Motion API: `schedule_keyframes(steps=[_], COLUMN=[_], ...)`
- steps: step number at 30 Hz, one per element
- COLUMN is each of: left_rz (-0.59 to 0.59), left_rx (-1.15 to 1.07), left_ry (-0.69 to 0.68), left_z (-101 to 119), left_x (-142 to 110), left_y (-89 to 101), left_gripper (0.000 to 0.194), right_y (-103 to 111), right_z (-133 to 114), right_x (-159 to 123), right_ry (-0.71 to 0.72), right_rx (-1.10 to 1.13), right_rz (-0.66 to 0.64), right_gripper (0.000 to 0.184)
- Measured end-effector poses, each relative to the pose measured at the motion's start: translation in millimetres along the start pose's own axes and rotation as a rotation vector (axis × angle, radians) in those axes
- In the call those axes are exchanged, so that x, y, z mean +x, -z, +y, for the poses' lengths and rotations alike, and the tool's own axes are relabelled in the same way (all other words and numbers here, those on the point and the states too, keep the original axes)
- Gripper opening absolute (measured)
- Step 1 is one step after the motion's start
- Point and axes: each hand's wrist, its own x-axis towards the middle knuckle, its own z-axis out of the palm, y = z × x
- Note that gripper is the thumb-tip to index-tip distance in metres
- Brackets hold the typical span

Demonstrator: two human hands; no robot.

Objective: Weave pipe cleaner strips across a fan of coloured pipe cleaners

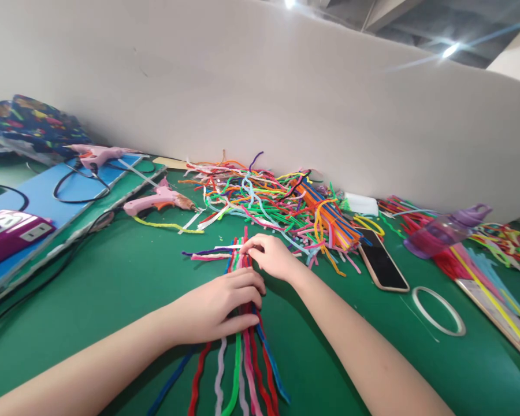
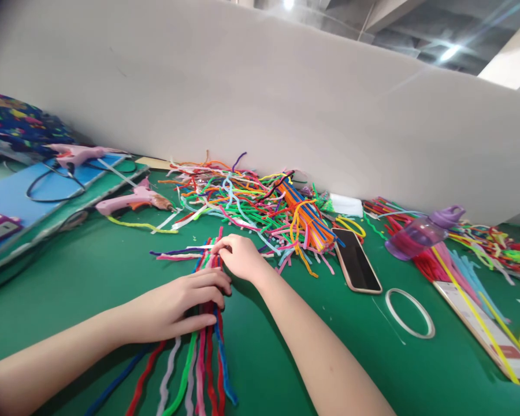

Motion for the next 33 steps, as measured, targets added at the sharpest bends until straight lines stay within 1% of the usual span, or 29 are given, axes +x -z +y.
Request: schedule_keyframes(steps=[4, 6, 8, 10, 12, 14, 16, 19, 22, 23, 26, 29, 31, 33], left_rz=[-0.032, -0.038, -0.044, -0.050, -0.058, -0.062, -0.057, -0.036, -0.029, -0.033, -0.046, -0.054, -0.059, -0.058], left_rx=[-0.040, -0.044, -0.045, -0.045, -0.046, -0.042, -0.037, -0.035, -0.033, -0.029, -0.004, 0.074, 0.154, 0.217], left_ry=[-0.022, -0.014, -0.007, -0.003, 0.000, 0.000, -0.008, -0.022, -0.017, -0.011, -0.002, 0.007, 0.017, 0.014], left_z=[1, 0, -1, -1, -1, -1, -1, -2, -2, -1, 1, 4, 7, 8], left_x=[1, 1, 1, 1, 1, 2, 2, 1, 1, 1, 1, 3, 3, 3], left_y=[-2.2, -3.0, -3.4, -3.6, -3.6, -4.0, -4.6, -5.2, -4.6, -4.2, -3.6, -5.5, -8.0, -11.1], left_gripper=[0.013, 0.013, 0.013, 0.013, 0.013, 0.013, 0.012, 0.012, 0.012, 0.011, 0.010, 0.012, 0.015, 0.017], right_y=[-1, 0, 0, 0, 0, -1, -2, -7, -19, -24, -36, -41, -40, -39], right_z=[1, 1, -2, -7, -16, -25, -33, -40, -36, -34, -27, -23, -23, -22], right_x=[1, 1, 1, 1, 1, 4, 9, 23, 36, 39, 43, 42, 42, 43], right_ry=[-0.013, -0.035, -0.054, -0.052, -0.028, -0.006, -0.003, -0.002, 0.024, 0.035, 0.102, 0.144, 0.157, 0.161], right_rx=[0.018, 0.079, 0.228, 0.453, 0.679, 0.830, 0.904, 0.916, 0.878, 0.844, 0.622, 0.439, 0.402, 0.427], right_rz=[0.007, 0.010, 0.035, 0.093, 0.162, 0.202, 0.159, -0.029, -0.122, -0.129, -0.156, -0.147, -0.145, -0.149], right_gripper=[0.024, 0.020, 0.013, 0.010, 0.017, 0.028, 0.039, 0.049, 0.052, 0.052, 0.049, 0.048, 0.048, 0.047])
